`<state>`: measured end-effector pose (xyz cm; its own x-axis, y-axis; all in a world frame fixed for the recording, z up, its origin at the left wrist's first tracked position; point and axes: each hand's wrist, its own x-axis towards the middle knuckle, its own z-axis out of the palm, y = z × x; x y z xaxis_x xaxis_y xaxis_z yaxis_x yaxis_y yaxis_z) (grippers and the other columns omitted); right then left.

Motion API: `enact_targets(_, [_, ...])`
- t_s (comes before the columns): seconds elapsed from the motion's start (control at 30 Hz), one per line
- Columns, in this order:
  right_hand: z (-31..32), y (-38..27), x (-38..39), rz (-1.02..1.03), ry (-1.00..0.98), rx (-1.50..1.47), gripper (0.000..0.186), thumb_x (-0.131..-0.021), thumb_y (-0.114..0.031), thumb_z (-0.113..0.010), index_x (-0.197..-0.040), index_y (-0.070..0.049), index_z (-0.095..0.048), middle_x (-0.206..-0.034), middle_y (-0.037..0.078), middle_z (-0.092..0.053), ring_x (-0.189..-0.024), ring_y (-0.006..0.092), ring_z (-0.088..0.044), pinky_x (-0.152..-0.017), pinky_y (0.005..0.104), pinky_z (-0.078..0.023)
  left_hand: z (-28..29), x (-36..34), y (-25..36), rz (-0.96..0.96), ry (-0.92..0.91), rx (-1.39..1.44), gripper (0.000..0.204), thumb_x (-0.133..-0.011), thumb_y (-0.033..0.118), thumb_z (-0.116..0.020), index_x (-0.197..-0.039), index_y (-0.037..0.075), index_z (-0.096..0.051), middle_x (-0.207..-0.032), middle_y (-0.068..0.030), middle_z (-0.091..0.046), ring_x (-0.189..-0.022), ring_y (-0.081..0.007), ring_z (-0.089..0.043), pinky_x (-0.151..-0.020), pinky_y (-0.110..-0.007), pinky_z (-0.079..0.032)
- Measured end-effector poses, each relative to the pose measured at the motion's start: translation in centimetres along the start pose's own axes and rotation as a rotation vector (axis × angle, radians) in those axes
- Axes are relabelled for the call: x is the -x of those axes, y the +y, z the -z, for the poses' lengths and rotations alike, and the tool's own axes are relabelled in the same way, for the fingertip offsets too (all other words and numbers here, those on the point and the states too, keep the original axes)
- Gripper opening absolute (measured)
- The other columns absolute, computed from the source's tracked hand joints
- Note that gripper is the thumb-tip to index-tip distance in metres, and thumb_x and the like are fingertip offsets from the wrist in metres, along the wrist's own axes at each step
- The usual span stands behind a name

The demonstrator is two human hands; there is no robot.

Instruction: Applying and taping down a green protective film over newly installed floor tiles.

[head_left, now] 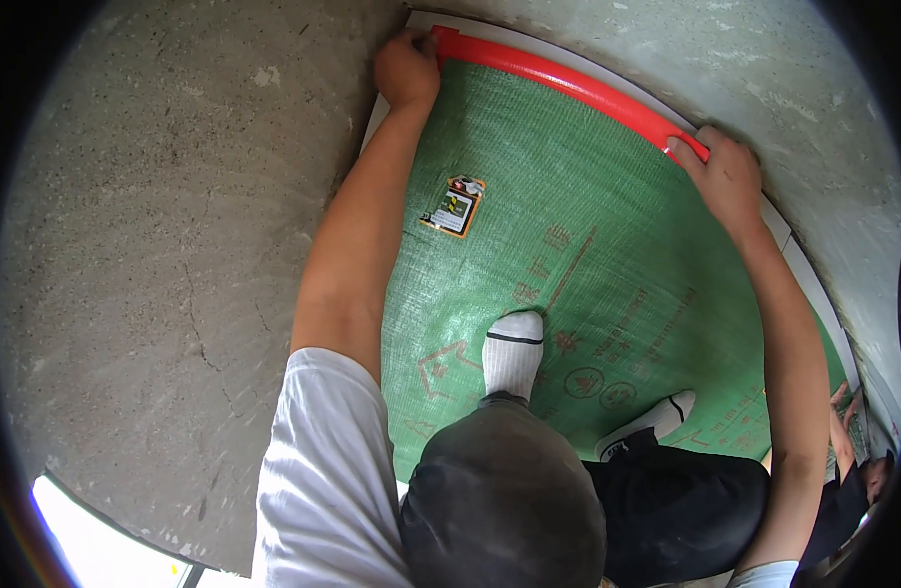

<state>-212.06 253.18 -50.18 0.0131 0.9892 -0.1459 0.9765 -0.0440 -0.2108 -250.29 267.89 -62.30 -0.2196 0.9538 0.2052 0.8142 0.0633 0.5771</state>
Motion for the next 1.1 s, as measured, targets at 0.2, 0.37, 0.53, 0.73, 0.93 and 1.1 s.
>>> enact_targets(0.2, [-0.6, 0.5, -0.2, 0.027, 0.021, 0.019, 0.047, -0.092, -0.047, -0.073, -0.084, 0.000, -0.069, -0.073, 0.025, -0.066, -0.074, 0.0455, -0.067, -0.069, 0.0526, -0.052, -0.4, -0.2, -0.1, -0.034, -0.002, -0.033, 0.023, -0.089, 0.032, -0.076, -0.099, 0.012, -0.080, -0.093, -0.0163, -0.076, -0.090, -0.0389, -0.073, -0.076, -0.048, -0.058])
enact_targets(0.37, [-0.3, 0.5, -0.3, -0.018, -0.017, 0.033, 0.047, -0.092, -0.047, -0.073, -0.084, 0.000, -0.069, -0.074, 0.025, -0.066, -0.075, 0.0457, -0.067, -0.070, 0.0527, -0.052, -0.6, 0.2, 0.2, -0.035, -0.010, -0.032, 0.022, -0.089, 0.031, -0.075, -0.099, 0.012, -0.080, -0.091, -0.0165, -0.076, -0.088, -0.0388, -0.073, -0.075, -0.049, -0.057])
enact_targets(0.53, [-0.3, -0.2, -0.4, -0.010, -0.016, 0.010, 0.047, -0.092, -0.046, -0.073, -0.084, 0.000, -0.069, -0.075, 0.025, -0.066, -0.076, 0.0456, -0.067, -0.070, 0.0528, -0.052, -0.6, 0.2, -0.4, -0.067, 0.009, -0.108, 0.020, -0.090, 0.030, -0.075, -0.099, 0.013, -0.078, -0.091, -0.0127, -0.077, -0.088, -0.0363, -0.074, -0.076, -0.047, -0.058])
enact_targets(0.73, [-0.2, 0.3, -0.5, -0.020, -0.026, 0.034, 0.047, -0.092, -0.047, -0.072, -0.084, -0.001, -0.070, -0.077, 0.025, -0.067, -0.078, 0.0453, -0.068, -0.072, 0.0534, -0.052, -1.2, 1.1, 1.2, -0.130, 0.137, -0.109, 0.018, -0.093, 0.028, -0.073, -0.104, 0.014, -0.073, -0.098, -0.0132, -0.071, -0.092, -0.0382, -0.070, -0.076, -0.051, -0.056])
enact_targets(0.93, [-0.5, -0.1, -0.8, -0.026, -0.057, 0.062, 0.048, -0.092, -0.049, -0.071, -0.086, -0.001, -0.071, -0.080, 0.023, -0.070, -0.081, 0.0432, -0.069, -0.073, 0.0528, -0.054, -0.2, 0.6, 0.3, -0.328, 0.091, -0.224, 0.015, -0.094, 0.023, -0.067, -0.100, 0.010, -0.072, -0.103, -0.0121, -0.068, -0.097, -0.0378, -0.068, -0.076, -0.050, -0.057])
enact_targets(1.1, [-0.8, 0.9, -0.9, -0.023, -0.071, 0.119, 0.047, -0.092, -0.049, -0.070, -0.087, -0.002, -0.072, -0.082, 0.021, -0.071, -0.081, 0.0425, -0.069, -0.075, 0.0517, -0.054, 1.0, 1.3, 2.3, -0.455, -0.126, -0.558, 0.031, -0.098, 0.035, -0.062, -0.106, 0.008, -0.075, -0.108, -0.0115, -0.069, -0.108, -0.0334, -0.064, -0.088, -0.051, -0.053])
